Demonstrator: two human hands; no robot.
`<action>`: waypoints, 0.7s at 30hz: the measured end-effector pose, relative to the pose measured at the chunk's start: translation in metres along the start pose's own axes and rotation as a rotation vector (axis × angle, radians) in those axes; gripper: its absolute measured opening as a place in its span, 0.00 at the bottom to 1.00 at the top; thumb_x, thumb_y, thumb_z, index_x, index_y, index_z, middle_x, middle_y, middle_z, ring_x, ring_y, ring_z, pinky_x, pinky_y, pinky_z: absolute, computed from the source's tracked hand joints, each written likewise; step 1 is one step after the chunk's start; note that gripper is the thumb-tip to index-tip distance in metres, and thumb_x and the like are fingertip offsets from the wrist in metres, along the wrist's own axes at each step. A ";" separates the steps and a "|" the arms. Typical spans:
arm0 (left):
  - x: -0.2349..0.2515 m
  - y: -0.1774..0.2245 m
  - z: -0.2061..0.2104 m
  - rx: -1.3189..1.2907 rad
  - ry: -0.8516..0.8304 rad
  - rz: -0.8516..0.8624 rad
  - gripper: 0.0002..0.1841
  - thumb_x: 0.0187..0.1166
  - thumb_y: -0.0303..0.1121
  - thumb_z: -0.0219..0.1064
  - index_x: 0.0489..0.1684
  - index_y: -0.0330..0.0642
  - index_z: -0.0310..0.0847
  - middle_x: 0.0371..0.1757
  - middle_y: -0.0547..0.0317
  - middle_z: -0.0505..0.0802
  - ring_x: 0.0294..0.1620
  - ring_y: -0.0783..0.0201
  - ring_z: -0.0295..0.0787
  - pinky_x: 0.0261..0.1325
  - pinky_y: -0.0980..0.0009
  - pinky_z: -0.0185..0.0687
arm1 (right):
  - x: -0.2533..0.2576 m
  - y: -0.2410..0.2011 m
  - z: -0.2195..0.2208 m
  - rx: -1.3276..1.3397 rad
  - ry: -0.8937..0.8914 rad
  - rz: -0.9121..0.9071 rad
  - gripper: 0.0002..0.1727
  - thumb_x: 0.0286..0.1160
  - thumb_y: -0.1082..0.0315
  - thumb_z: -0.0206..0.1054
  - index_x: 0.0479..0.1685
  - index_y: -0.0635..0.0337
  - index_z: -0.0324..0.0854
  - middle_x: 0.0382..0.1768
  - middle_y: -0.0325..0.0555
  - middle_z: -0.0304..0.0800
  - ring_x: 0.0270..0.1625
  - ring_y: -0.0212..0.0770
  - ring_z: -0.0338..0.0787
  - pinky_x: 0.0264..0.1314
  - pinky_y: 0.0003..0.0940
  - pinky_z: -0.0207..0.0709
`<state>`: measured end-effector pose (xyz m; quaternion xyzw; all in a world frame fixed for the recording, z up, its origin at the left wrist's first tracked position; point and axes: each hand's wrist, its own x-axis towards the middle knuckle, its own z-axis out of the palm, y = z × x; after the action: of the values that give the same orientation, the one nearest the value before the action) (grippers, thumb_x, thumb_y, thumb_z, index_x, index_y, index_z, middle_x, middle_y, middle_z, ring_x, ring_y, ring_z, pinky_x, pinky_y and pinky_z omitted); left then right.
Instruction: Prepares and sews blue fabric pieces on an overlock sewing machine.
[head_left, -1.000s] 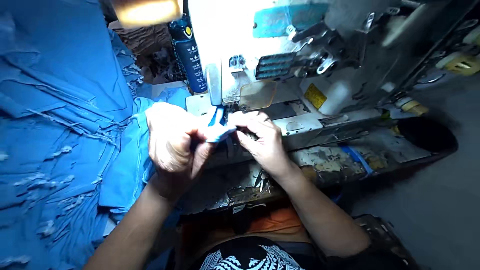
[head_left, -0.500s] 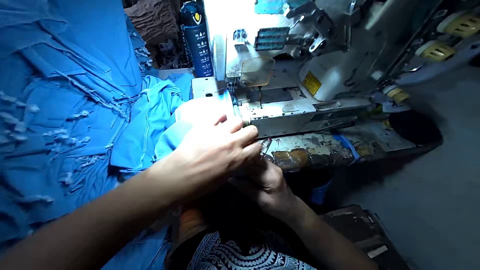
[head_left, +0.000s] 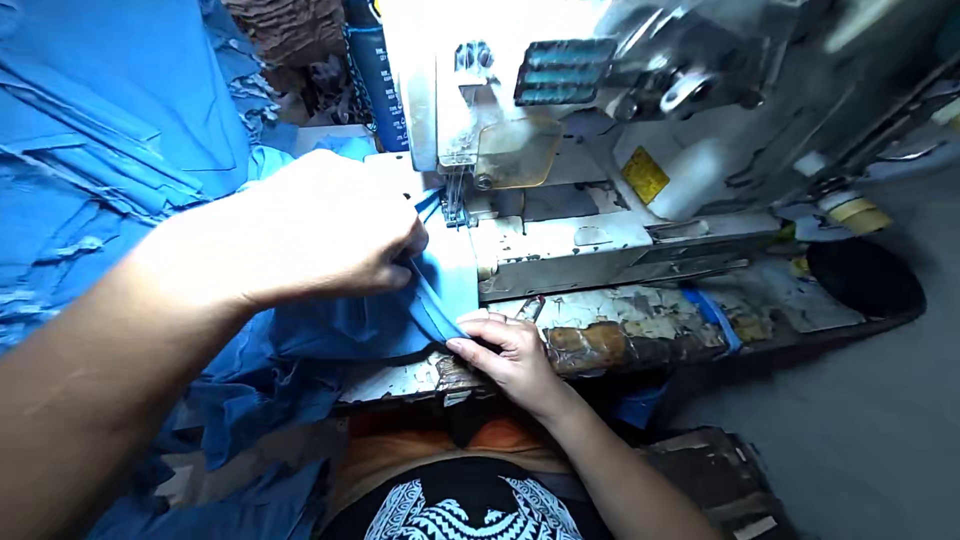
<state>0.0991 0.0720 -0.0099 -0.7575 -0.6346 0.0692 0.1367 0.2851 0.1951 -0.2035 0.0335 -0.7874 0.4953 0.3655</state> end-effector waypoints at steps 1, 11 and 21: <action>0.000 -0.002 -0.002 0.004 0.025 -0.002 0.13 0.66 0.48 0.63 0.14 0.55 0.81 0.17 0.66 0.80 0.22 0.58 0.82 0.20 0.56 0.64 | 0.003 0.002 -0.001 -0.014 -0.008 -0.006 0.10 0.76 0.68 0.72 0.39 0.67 0.94 0.40 0.46 0.97 0.42 0.25 0.93 0.51 0.18 0.85; -0.002 -0.012 -0.003 0.031 0.120 0.009 0.15 0.67 0.50 0.60 0.13 0.55 0.74 0.15 0.66 0.75 0.22 0.60 0.78 0.29 0.56 0.60 | 0.020 0.008 -0.006 0.039 -0.092 0.014 0.09 0.77 0.68 0.72 0.39 0.66 0.93 0.40 0.44 0.96 0.41 0.24 0.91 0.49 0.19 0.85; -0.003 -0.008 -0.007 0.052 0.159 0.036 0.17 0.71 0.45 0.58 0.12 0.50 0.74 0.14 0.63 0.73 0.21 0.58 0.76 0.35 0.53 0.59 | 0.026 0.008 -0.009 0.060 -0.060 0.007 0.08 0.74 0.70 0.73 0.39 0.66 0.93 0.39 0.43 0.96 0.39 0.24 0.91 0.46 0.19 0.86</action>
<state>0.0930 0.0696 -0.0011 -0.7682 -0.6059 0.0277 0.2048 0.2673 0.2145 -0.1916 0.0566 -0.7830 0.5185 0.3389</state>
